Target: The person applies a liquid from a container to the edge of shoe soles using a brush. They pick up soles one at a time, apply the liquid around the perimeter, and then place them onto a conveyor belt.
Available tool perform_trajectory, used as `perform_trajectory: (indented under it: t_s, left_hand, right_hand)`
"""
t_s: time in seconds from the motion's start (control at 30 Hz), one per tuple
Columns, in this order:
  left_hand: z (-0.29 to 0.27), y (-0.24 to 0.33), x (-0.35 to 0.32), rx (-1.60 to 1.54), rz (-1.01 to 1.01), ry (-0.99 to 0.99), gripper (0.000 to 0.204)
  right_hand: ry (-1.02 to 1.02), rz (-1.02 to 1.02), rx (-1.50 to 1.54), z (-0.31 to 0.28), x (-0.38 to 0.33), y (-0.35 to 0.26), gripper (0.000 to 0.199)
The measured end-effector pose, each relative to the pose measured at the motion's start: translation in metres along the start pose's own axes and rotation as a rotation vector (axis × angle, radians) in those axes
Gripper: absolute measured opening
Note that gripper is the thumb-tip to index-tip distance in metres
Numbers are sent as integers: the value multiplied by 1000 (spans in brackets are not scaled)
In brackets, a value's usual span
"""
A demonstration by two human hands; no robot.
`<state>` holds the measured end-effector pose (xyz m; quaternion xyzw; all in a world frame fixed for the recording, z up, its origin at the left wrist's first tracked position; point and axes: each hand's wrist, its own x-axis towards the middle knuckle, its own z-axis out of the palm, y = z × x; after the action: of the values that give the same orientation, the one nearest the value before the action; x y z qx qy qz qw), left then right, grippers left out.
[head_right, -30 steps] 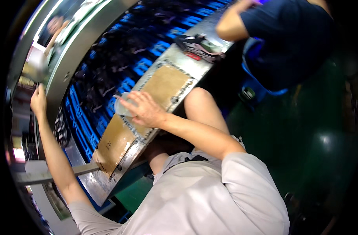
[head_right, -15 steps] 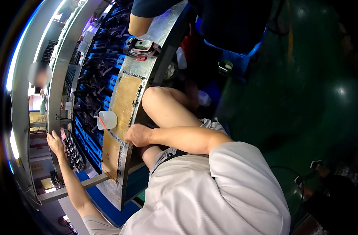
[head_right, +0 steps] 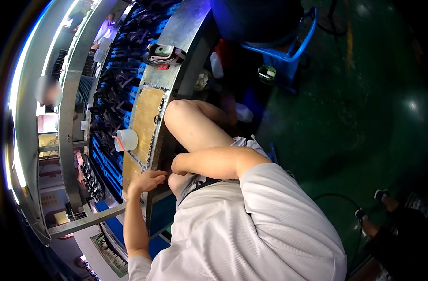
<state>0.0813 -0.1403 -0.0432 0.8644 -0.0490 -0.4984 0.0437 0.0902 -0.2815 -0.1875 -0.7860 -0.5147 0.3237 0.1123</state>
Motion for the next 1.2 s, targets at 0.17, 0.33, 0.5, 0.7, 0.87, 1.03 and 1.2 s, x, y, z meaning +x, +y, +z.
perform_trajectory:
  t_s: [0.17,0.33,0.5,0.7,0.87,1.03,1.2]
  left_hand:
    - [92,-35,99,139,81,180,36]
    - [159,-24,124,205,-10,414,38]
    - [195,-44,138,395,73,299,38]
    - [206,-44,133,229,178,409,36]
    - [208,-50,141,81,125,430,36]
    - [202,-36,131,211,135,423,35]
    - [191,-31,125,227,118,294,36]
  right_hand:
    - [-59,37,45,13,17,6,34]
    - [-4,46,73,36,33,17,33]
    - [-141,66,4,25,22,14,35]
    - [-220,166,-145,23,16,3,35]
    - [-99,-8,-65,40,30,-5,39]
    - [-168,39,-71,38,26,2,39]
    - [-190,137,-41,64,57,11,41]
